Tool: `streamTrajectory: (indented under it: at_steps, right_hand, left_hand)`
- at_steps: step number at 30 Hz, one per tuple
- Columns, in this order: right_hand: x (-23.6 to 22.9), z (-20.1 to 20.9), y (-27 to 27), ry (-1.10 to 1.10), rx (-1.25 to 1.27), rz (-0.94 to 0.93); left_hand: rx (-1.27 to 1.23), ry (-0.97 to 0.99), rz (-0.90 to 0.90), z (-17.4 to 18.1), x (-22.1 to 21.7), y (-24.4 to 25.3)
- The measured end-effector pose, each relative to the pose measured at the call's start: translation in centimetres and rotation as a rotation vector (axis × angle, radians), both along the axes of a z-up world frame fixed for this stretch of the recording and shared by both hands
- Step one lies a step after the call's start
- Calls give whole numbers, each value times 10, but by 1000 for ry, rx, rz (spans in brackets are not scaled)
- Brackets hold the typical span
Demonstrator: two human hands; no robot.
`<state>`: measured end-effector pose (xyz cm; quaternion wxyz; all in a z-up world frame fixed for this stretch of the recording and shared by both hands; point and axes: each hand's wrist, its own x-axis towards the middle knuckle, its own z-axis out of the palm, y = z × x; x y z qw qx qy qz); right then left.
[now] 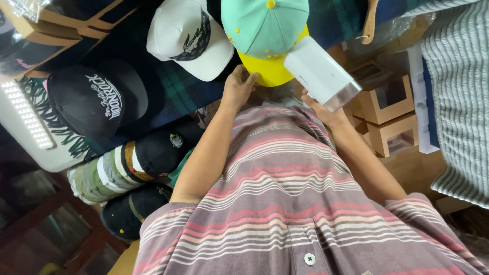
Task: Cleaning and shaping baseball caps using a wooden brush and a handheld steamer.
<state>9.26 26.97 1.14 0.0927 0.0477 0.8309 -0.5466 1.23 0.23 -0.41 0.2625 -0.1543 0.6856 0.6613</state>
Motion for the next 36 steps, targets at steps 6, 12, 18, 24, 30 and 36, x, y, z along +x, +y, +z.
streamTrajectory:
  at_steps: [6, 12, 18, 24, 30, 36]
  right_hand:
    - [-18, 3, -18, 52, 186, 226]
    - [-22, 0, -43, -44, 274, 530]
    - [-36, 22, -43, -85, 297, 825]
    - [-72, 65, -43, -38, 201, 1039]
    - [-155, 117, -17, -149, 193, 847]
    - [-283, 118, 0, 503, 163, 922]
  left_hand:
    - [-337, -2, -500, 20, 22, 6]
    - [-153, 163, -497, 5, 66, 25]
    - [175, 48, -253, -12, 86, 25]
    - [541, -19, 77, -26, 106, 34]
    - [886, -31, 443, -41, 123, 53]
    - [633, 171, 838, -48, 108, 109]
